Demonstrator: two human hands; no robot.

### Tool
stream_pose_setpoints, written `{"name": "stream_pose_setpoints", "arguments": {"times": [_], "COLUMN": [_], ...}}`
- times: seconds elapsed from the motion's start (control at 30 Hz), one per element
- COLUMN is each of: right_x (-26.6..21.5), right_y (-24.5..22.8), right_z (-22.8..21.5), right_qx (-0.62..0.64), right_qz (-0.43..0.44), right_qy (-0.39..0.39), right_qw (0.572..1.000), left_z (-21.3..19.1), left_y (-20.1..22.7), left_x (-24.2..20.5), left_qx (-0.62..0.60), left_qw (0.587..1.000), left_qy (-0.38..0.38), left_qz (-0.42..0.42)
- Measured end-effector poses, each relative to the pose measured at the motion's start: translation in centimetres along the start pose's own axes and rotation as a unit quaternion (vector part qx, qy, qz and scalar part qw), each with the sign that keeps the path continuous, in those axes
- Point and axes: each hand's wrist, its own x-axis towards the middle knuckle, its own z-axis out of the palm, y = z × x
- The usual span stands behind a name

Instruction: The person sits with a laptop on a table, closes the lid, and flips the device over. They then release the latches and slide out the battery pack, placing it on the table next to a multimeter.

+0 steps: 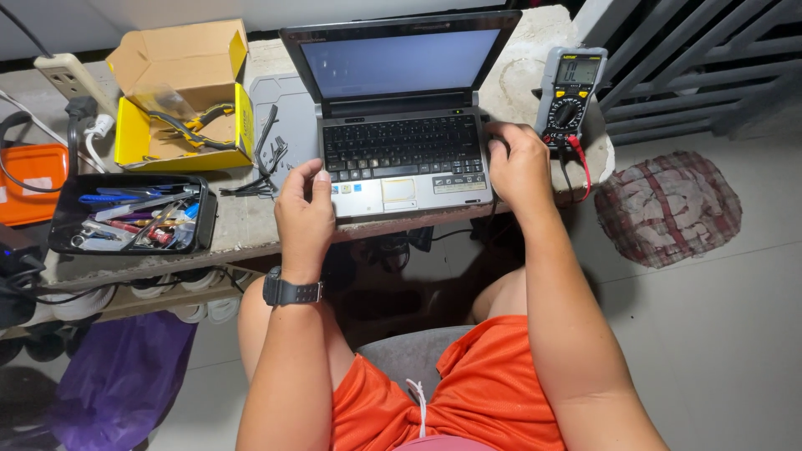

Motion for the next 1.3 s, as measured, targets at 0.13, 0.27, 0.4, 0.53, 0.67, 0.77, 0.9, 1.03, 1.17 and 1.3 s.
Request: {"name": "stream_pose_setpoints", "arguments": {"times": [0.13, 0.27, 0.4, 0.53, 0.67, 0.77, 0.9, 1.03, 1.17, 1.3], "right_x": [0.5, 1.1, 2.0, 2.3, 2.7, 2.9, 3.2, 3.4, 3.6, 3.8], "right_y": [0.9, 1.1, 0.5, 0.7, 1.6, 1.6, 2.3, 2.3, 3.2, 3.0], "right_z": [1.2, 2.0, 2.1, 3.0, 4.0, 4.2, 4.7, 5.0, 5.6, 5.7], "right_qx": [0.009, 0.019, 0.019, 0.011, 0.012, 0.010, 0.003, 0.008, 0.015, 0.014], "right_qz": [-0.010, -0.014, 0.004, 0.025, 0.041, 0.037, 0.031, 0.039, 0.043, 0.057], "right_qy": [0.018, 0.039, 0.041, 0.040, 0.039, 0.037, 0.033, 0.037, 0.039, 0.044], "right_qw": [1.000, 0.999, 0.999, 0.999, 0.998, 0.999, 0.999, 0.998, 0.998, 0.997], "left_z": [0.2, 0.1, 0.3, 0.7, 0.9, 1.4, 1.9, 2.0, 1.8, 1.7], "left_y": [0.4, 0.6, -0.7, -1.0, -0.2, 0.6, 0.8, 0.6, 0.7, 0.7], "left_x": [-0.2, -0.5, -0.3, -0.4, -0.8, -1.1, -1.4, -1.5, -1.6, -1.7], "left_qx": [0.006, 0.022, 0.038, 0.039, 0.069, 0.089, 0.133, 0.145, 0.137, 0.128], "left_qw": [1.000, 0.998, 0.994, 0.994, 0.993, 0.990, 0.983, 0.980, 0.981, 0.982], "left_qy": [0.002, 0.004, 0.000, 0.004, -0.008, -0.004, 0.000, 0.000, -0.002, -0.002], "left_qz": [0.019, 0.051, 0.099, 0.102, 0.100, 0.106, 0.126, 0.134, 0.139, 0.142]}}
